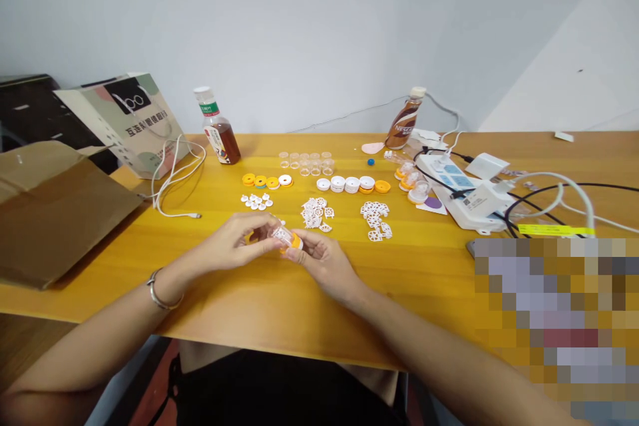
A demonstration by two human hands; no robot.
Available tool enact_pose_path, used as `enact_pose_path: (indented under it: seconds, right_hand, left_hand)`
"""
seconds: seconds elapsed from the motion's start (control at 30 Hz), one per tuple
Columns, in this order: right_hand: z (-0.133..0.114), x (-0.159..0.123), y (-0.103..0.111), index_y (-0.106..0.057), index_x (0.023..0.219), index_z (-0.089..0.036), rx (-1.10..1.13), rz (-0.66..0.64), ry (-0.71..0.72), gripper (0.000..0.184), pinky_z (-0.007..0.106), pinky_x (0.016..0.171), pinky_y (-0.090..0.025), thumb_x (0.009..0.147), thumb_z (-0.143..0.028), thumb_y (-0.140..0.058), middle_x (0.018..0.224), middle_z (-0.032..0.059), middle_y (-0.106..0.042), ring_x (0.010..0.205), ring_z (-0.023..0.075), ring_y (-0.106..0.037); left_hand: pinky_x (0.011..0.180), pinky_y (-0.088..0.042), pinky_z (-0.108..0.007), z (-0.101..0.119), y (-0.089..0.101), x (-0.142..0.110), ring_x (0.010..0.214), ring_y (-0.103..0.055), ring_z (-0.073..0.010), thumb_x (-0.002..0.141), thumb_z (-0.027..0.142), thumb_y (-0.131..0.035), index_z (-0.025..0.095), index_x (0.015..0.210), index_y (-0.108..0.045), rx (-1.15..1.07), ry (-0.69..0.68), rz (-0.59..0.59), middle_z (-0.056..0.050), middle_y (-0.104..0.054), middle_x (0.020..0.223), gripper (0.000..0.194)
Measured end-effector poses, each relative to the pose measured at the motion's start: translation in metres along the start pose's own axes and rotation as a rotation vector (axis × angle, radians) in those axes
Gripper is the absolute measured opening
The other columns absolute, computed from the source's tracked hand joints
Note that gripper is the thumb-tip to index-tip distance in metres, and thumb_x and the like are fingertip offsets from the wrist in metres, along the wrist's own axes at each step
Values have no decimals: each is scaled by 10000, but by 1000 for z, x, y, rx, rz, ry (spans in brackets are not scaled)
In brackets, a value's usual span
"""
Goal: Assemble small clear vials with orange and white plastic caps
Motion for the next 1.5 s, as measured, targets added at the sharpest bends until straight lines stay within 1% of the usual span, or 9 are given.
enact_pose_path:
  seconds: [0.1,0.2,0.33,0.57,0.77,0.87,1.13,1.37,1.5]
  right_hand:
    - [-1,-2,0,-635,996,-215,1,-15,-7,287,333,851,-478,744,-350,-639,1038,34,-663,926,182,-620]
    - [1,0,4,-608,977,-216,5,34,-2,276,337,870,-468,736,-345,-646,1034,36,-663,946,180,-617]
    - [0,2,7,-462,1066,-250,77,84,48,397,359,881,-457,730,-328,-660,1011,33,-671,943,169,-622]
    - [-1,-3,8,-364,981,-266,98,114,42,391,353,823,-464,747,-440,-624,835,6,-698,823,170,-651]
    - [9,-1,2,-444,978,-229,408,-11,-56,321,296,709,-491,786,-448,-578,809,16,-665,690,136,-641]
    - [10,1,-1,-473,987,-222,487,-48,-76,302,286,715,-488,790,-419,-589,855,26,-659,716,130,-633]
    - [3,3,6,-400,1003,-284,244,41,53,360,327,834,-440,755,-314,-659,908,-10,-674,860,146,-623]
    - [12,8,9,-436,969,-247,-17,10,-43,332,324,826,-446,727,-322,-650,957,11,-628,895,152,-596]
    - [3,10,13,-503,917,-224,-342,69,65,213,304,788,-453,759,-328,-600,931,23,-606,867,161,-580]
  left_hand:
    - [595,-393,-232,5,-1,0,625,-469,-98,817,384,-523,150,829,-581,-65,-43,40,-11,-543,699,241]
    - [628,-407,-236,-2,-2,1,672,-487,-101,828,355,-518,160,889,-574,-169,-2,48,-17,-562,769,212]
    - [674,-421,-247,-12,-7,4,793,-514,-124,757,355,-618,166,964,-574,-282,14,42,-48,-560,927,283]
    - [627,-416,-239,-18,-20,7,773,-501,-121,745,350,-626,145,908,-602,-397,44,141,-53,-535,884,263]
    - [614,-414,-226,-14,-26,8,799,-494,-127,740,322,-631,158,906,-603,-599,47,94,-47,-505,890,235]
    - [635,-414,-232,-16,-26,7,798,-491,-131,733,320,-639,163,927,-590,-610,73,99,-40,-503,870,254]
    - [653,-409,-254,-20,-24,7,759,-490,-123,749,327,-615,156,862,-515,-462,116,109,-35,-516,873,228]
    - [656,-389,-279,-15,-22,4,741,-443,-142,750,339,-601,157,764,-486,90,-7,203,-16,-462,789,216]
    - [678,-412,-305,-10,-29,2,756,-463,-160,798,387,-552,159,843,-499,197,-29,181,-32,-484,816,239]
Point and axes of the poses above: each hand's wrist, its own x-axis towards the middle knuckle, its own y-axis out of the back of the hand, z = x × y, the point moved 7 cm from there along x, towards the middle knuckle
